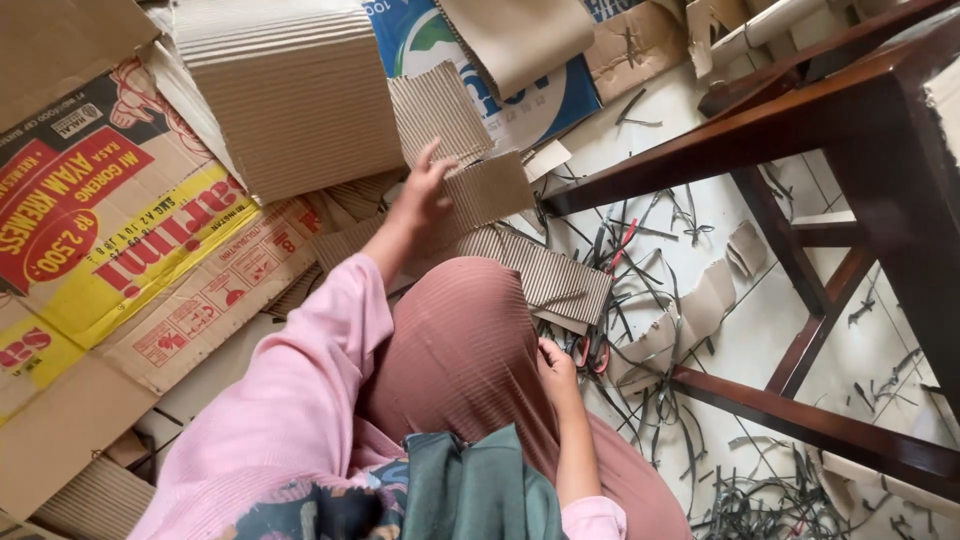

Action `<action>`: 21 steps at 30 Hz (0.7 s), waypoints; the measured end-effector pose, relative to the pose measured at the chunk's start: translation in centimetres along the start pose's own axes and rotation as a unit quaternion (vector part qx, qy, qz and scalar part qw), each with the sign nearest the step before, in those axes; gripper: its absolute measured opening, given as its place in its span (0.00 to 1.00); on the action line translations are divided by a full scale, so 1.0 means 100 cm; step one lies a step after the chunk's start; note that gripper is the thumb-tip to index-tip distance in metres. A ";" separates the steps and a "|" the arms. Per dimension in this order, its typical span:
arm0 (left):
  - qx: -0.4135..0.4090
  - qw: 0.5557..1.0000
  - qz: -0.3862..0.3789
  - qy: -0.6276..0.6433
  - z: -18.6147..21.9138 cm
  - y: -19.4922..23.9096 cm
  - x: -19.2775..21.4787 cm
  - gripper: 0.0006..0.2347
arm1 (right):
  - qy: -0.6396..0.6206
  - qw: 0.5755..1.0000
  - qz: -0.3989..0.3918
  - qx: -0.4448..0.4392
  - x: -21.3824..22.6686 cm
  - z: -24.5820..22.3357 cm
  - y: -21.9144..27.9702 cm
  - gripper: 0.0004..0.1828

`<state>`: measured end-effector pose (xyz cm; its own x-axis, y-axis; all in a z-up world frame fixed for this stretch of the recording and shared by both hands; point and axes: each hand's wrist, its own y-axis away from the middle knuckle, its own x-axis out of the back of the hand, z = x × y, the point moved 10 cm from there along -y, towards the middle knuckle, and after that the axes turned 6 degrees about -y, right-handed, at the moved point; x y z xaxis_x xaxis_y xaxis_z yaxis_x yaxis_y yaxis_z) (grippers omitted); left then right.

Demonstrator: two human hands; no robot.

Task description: The person cuts strips of black tape and wraps them around a cardboard roll. They then place the roll on a wooden chair leg and secure it with additional tape. The person repeats this process with another cardboard roll.

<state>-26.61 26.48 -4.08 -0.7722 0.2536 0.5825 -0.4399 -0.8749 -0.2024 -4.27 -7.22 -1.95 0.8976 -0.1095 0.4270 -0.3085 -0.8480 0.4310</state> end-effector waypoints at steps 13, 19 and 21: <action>-0.092 0.994 0.057 0.027 0.088 0.003 0.152 0.11 | 0.030 0.998 0.047 0.015 0.008 0.009 -0.025 0.10; -0.087 0.990 0.107 0.035 0.134 -0.002 0.180 0.14 | 0.149 0.963 0.093 0.204 -0.001 -0.067 -0.065 0.12; -0.063 0.993 0.083 0.046 0.146 -0.002 0.182 0.14 | 0.233 0.943 0.061 0.231 -0.029 -0.063 -0.096 0.21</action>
<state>-33.84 25.26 18.06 -0.8753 0.1511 0.4595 -0.3518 -0.8508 -0.3904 -5.85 4.51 -2.35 0.5944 -0.0726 0.8009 -0.1345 -0.9909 0.0101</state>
